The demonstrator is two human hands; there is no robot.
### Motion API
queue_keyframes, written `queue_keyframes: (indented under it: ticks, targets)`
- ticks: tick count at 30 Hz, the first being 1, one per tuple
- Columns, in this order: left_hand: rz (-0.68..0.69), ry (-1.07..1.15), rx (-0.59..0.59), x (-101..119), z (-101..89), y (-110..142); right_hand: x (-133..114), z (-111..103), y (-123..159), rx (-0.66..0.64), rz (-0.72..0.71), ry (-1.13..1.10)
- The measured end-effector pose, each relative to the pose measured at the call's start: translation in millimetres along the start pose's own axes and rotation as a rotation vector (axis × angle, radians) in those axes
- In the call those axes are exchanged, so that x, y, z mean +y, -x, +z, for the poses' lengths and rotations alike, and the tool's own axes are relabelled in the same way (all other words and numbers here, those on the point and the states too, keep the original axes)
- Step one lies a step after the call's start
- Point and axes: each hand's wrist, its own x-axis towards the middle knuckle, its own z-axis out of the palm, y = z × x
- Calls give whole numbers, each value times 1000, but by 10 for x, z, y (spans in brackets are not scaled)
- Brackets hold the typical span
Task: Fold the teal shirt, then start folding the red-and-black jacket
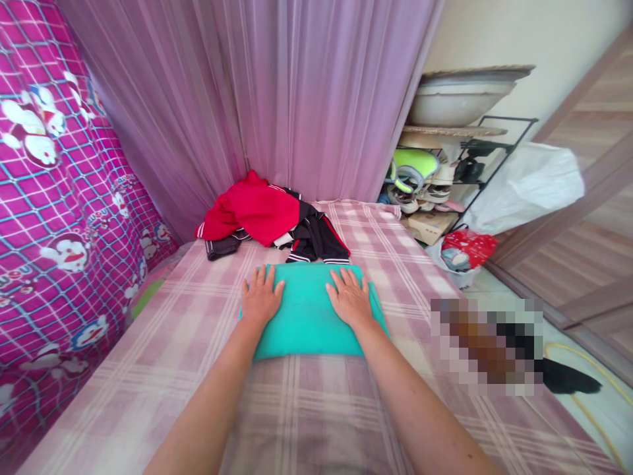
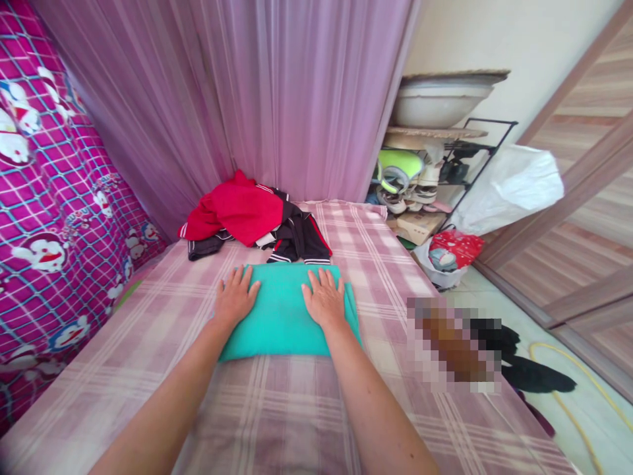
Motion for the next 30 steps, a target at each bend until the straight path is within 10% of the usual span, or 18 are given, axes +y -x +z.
queue_keyframes:
  ticks: [7,13,24,30]
  targets:
    - [-23,2,16,-46,36,26,-261,-264,34,-15,37,-41]
    - [-11,13,28,-54,35,26,-769,-439,278,228,-335,-188]
    - [-2,14,70,-55,83,19,742,-105,625,66,72,-1]
    - [-9,-10,73,-42,73,32,-41,-685,184,325,14,-125]
